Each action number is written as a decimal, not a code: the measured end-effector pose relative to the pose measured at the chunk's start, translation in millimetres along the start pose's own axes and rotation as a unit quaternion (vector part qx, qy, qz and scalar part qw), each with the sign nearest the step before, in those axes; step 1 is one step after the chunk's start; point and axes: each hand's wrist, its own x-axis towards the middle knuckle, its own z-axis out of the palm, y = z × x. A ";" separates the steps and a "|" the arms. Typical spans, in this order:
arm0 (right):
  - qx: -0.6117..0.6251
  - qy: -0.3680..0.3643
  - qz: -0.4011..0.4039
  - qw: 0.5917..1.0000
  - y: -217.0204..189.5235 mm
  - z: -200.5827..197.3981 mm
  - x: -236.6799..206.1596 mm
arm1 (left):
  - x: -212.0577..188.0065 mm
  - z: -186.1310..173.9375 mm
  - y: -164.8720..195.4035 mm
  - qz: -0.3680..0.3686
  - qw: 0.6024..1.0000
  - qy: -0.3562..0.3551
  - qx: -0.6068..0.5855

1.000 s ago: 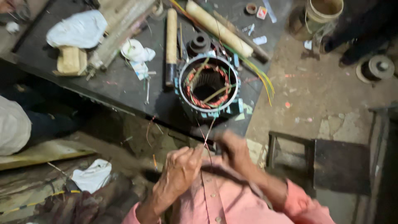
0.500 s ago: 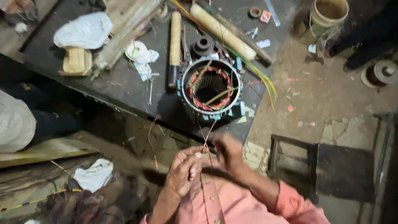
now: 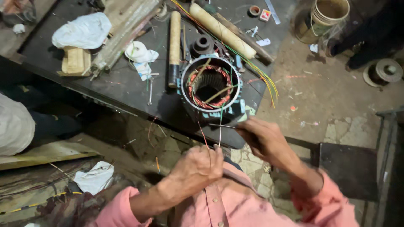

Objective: The person uses a hammer to repeatedly tap a thin copper wire held in the left hand, likely to straighten or shape it for insertion into a motor stator. The person then uses a wooden stick to push the wire into the stator slots.

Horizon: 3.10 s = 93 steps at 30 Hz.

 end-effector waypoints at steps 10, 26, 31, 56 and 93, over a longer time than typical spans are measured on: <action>-0.098 -0.080 -0.005 0.992 1.1 38.2 0.2 | 9.7 8.4 16.5 -0.012 0.995 -0.070 0.066; -0.032 0.018 0.053 0.998 -5.2 67.5 -22.9 | -13.2 23.4 14.1 -0.108 0.990 -0.012 -0.089; 0.068 0.077 0.092 0.990 -7.1 62.5 -41.0 | -19.8 57.1 19.1 -0.293 0.819 0.095 -0.484; -0.160 -0.212 -0.046 0.963 11.5 23.7 13.9 | 5.4 29.7 45.1 -0.073 0.992 -0.100 -0.024; 0.044 0.100 0.024 0.994 1.4 90.4 -32.5 | -32.5 65.1 45.3 -0.427 0.156 0.177 -0.873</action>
